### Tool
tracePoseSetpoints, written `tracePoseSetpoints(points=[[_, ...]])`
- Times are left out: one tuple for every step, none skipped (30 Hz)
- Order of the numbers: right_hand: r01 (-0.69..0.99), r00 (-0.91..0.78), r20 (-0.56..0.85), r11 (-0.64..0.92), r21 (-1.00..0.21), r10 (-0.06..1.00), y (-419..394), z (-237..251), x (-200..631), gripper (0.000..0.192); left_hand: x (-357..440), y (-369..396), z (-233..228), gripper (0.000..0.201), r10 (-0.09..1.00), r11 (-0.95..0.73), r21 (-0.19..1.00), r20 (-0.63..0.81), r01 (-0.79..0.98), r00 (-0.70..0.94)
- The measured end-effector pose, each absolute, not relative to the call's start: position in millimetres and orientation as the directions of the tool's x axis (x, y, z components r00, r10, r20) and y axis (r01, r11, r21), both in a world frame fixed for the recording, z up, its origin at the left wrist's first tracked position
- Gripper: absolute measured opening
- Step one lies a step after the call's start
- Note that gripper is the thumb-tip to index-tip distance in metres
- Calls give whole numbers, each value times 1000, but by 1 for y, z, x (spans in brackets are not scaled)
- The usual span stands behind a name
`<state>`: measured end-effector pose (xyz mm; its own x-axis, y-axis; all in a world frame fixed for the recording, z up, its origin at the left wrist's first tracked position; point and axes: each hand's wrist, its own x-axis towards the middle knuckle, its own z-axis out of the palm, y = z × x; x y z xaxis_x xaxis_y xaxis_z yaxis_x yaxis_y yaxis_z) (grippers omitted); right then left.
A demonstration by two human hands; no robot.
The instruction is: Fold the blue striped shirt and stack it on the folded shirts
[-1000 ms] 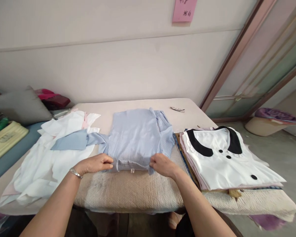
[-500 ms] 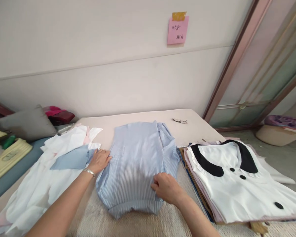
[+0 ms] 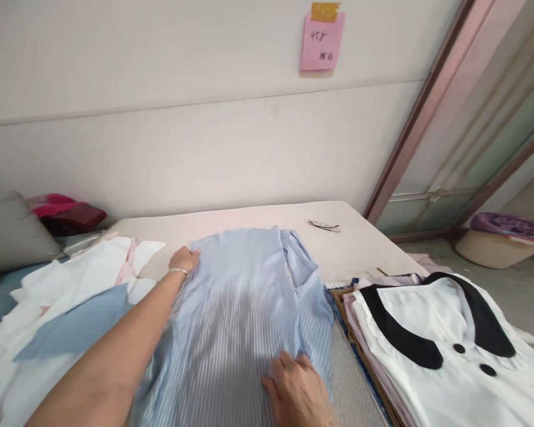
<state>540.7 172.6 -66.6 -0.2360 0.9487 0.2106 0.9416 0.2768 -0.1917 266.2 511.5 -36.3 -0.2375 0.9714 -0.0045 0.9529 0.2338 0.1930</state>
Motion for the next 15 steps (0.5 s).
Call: tracePoseSetpoints(points=[[937,-258,228,301,-180,939,173,-68,542,19,268,517,-43,39,965,259,205,-2,944,-264],[931,-276,242,321,-171,930,173,-68,544,19,266,521,-49,37,958,280,214,5,936,-287],[927,-291,250,337,-164,923,173,-68,544,19,263,523,-53,36,951,299,221,14,928,-310],[923,-303,256,350,-160,918,173,-68,545,19,257,524,-57,37,943,318,226,25,921,-332],[920,-314,256,360,-157,914,173,-68,544,18,251,524,-58,37,936,334,228,35,914,-351],[918,-321,256,366,-155,912,172,-68,544,18,244,524,-58,37,930,347,228,45,910,-366],[916,-326,256,370,-152,910,172,-69,543,17,238,523,-57,36,926,354,224,52,908,-374],[916,-329,254,373,-150,910,171,-69,543,17,233,521,-54,35,925,355,220,58,908,-376],[916,-329,251,372,-151,910,170,-70,543,17,229,519,-51,35,925,353,216,66,910,-374],[917,-324,248,367,-157,913,170,-71,543,17,228,516,-48,36,925,349,214,75,912,-372],[918,-314,246,360,-168,917,169,-71,543,17,228,512,-46,39,924,347,215,88,913,-372],[918,-305,245,352,-183,920,169,-72,542,16,230,507,-44,42,924,334,214,117,918,-363],[917,-296,245,346,-198,923,169,-73,542,16,233,502,-45,46,931,293,206,162,934,-328],[917,-286,246,339,-211,926,169,-73,542,16,235,497,-48,49,943,217,185,213,958,-255],[917,-278,252,334,-219,927,169,-74,542,15,237,491,-52,51,957,105,149,255,983,-141]])
